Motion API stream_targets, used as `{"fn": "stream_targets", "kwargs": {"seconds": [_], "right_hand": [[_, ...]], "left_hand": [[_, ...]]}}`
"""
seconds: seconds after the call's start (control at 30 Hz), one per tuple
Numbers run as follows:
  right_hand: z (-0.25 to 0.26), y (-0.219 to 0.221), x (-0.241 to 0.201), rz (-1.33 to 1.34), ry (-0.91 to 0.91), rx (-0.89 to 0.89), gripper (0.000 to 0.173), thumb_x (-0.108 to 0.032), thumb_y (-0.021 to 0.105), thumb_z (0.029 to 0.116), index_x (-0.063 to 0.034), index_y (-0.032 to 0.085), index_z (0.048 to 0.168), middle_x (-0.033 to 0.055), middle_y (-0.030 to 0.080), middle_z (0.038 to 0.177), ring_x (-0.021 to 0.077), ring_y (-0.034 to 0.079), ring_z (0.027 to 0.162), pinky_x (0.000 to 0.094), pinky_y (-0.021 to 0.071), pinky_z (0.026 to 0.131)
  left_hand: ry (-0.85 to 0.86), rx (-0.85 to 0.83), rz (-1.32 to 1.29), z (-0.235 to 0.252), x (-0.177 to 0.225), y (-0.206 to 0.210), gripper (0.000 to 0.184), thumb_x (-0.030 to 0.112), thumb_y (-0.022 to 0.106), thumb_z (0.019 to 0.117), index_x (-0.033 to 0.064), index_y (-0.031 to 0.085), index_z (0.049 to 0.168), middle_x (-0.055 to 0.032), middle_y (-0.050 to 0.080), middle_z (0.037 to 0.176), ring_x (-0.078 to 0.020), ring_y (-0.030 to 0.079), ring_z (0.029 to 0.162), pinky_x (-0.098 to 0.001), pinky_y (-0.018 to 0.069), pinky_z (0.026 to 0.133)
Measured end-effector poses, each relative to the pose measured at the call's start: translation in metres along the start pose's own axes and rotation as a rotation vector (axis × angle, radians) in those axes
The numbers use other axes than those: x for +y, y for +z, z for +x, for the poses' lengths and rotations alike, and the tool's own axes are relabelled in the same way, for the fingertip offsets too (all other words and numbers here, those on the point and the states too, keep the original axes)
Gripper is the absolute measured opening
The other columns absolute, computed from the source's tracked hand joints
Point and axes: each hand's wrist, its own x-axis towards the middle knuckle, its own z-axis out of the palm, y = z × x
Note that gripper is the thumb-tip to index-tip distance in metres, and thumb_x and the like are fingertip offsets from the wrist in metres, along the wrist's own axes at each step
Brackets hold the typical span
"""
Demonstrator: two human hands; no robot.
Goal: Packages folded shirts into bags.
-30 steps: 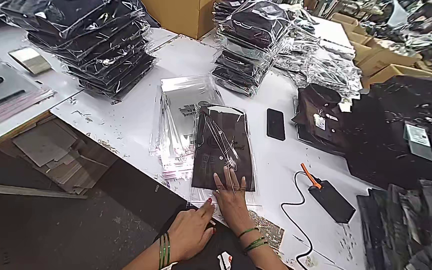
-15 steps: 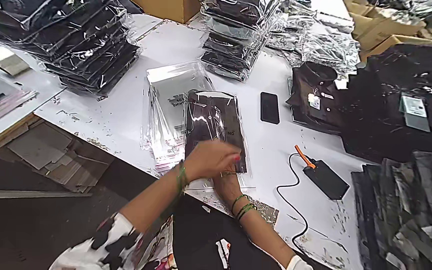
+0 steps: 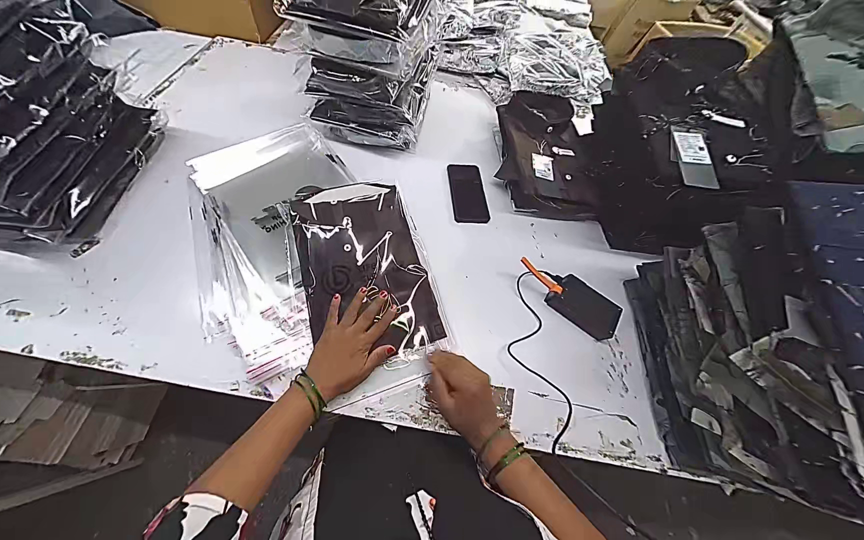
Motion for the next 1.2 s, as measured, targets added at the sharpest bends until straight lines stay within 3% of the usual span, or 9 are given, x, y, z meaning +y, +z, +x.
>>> {"fn": "stream_targets", "kwargs": {"seconds": [0.1, 0.23, 0.4, 0.67, 0.77, 0.9, 1.0, 1.1, 1.2], "right_hand": [[0.026, -0.012, 0.006, 0.003, 0.229, 0.235, 0.032, -0.016, 0.050, 0.0957, 0.0060, 0.073, 0.089, 0.0173, 0.073, 0.084, 0.0266, 0.072, 0.079, 0.0375, 0.0584, 0.076], [0.114, 0.001, 0.035, 0.090, 0.620, 0.104, 0.059, -0.019, 0.061, 0.0974, 0.0156, 0.044, 0.142, 0.0374, 0.042, 0.148, 0.0488, 0.041, 0.141, 0.0541, 0.0334, 0.117], [0.183, 0.034, 0.079, -0.038, 0.808, 0.019, 0.091, -0.029, 0.070, 0.0938, 0.0087, 0.017, 0.158, 0.0397, 0.012, 0.162, 0.0534, 0.017, 0.151, 0.0669, 0.0150, 0.119], [0.163, 0.032, 0.065, 0.072, 0.606, -0.037, 0.069, -0.024, 0.063, 0.0988, 0.0121, 0.035, 0.150, 0.0377, 0.026, 0.158, 0.0505, 0.026, 0.149, 0.0553, 0.0234, 0.122], [0.135, 0.011, 0.011, 0.063, 0.311, -0.041, 0.034, -0.015, 0.057, 0.0992, 0.0125, 0.064, 0.118, 0.0320, 0.064, 0.117, 0.0436, 0.064, 0.110, 0.0511, 0.0514, 0.095], [0.057, -0.001, -0.032, 0.065, -0.203, -0.331, 0.037, -0.031, 0.053, 0.0984, -0.0045, 0.074, 0.084, 0.0104, 0.071, 0.079, 0.0267, 0.071, 0.076, 0.0403, 0.0573, 0.065], [0.026, 0.001, -0.020, -0.050, -0.261, -0.437, 0.051, -0.049, 0.049, 0.1005, -0.0056, 0.074, 0.087, 0.0136, 0.071, 0.092, 0.0323, 0.070, 0.088, 0.0440, 0.0570, 0.073], [0.018, -0.006, -0.017, -0.035, -0.280, -0.458, 0.049, -0.043, 0.049, 0.1007, -0.0067, 0.068, 0.074, 0.0113, 0.068, 0.083, 0.0285, 0.068, 0.079, 0.0389, 0.0559, 0.068], [0.015, -0.008, -0.022, -0.042, -0.254, -0.475, 0.030, -0.030, 0.057, 0.0977, -0.0057, 0.073, 0.090, 0.0103, 0.070, 0.086, 0.0286, 0.070, 0.080, 0.0387, 0.0582, 0.069]], "left_hand": [[0.002, 0.012, 0.027, -0.001, 0.002, 0.000, 0.070, 0.061, 0.020, 0.1044, 0.0200, 0.052, 0.151, -0.0087, 0.045, 0.159, -0.0447, 0.036, 0.148, -0.0779, 0.0190, 0.112], [0.001, 0.014, 0.038, -0.001, 0.004, 0.000, 0.069, 0.060, 0.023, 0.1044, 0.0196, 0.052, 0.151, -0.0095, 0.046, 0.159, -0.0450, 0.037, 0.148, -0.0774, 0.0195, 0.112], [0.002, 0.018, 0.065, -0.001, 0.004, -0.001, 0.068, 0.060, 0.023, 0.1042, 0.0196, 0.053, 0.151, -0.0081, 0.046, 0.159, -0.0433, 0.038, 0.148, -0.0762, 0.0213, 0.112], [-0.004, -0.060, 0.010, 0.000, 0.006, -0.008, 0.073, 0.065, 0.043, 0.0969, 0.0185, 0.051, 0.152, -0.0121, 0.043, 0.160, -0.0469, 0.034, 0.149, -0.0795, 0.0196, 0.111], [-0.007, -0.090, -0.015, 0.002, 0.006, -0.012, 0.071, 0.064, 0.047, 0.0967, 0.0199, 0.050, 0.153, -0.0134, 0.042, 0.160, -0.0481, 0.033, 0.149, -0.0807, 0.0194, 0.110], [-0.001, -0.058, -0.012, 0.002, 0.003, -0.006, 0.073, 0.068, 0.036, 0.0979, 0.0229, 0.049, 0.154, -0.0116, 0.043, 0.160, -0.0470, 0.034, 0.148, -0.0805, 0.0202, 0.109], [-0.008, -0.081, -0.005, 0.001, 0.004, -0.006, 0.072, 0.067, 0.042, 0.0973, 0.0234, 0.048, 0.154, -0.0115, 0.043, 0.160, -0.0459, 0.033, 0.149, -0.0795, 0.0211, 0.110], [-0.021, -0.110, -0.007, 0.002, 0.005, -0.008, 0.071, 0.065, 0.044, 0.0976, 0.0231, 0.046, 0.155, -0.0116, 0.041, 0.162, -0.0444, 0.031, 0.151, -0.0778, 0.0202, 0.112], [-0.017, -0.124, -0.001, 0.003, 0.004, -0.009, 0.071, 0.064, 0.044, 0.0983, 0.0221, 0.046, 0.155, -0.0124, 0.041, 0.161, -0.0442, 0.030, 0.151, -0.0774, 0.0197, 0.112]]}}
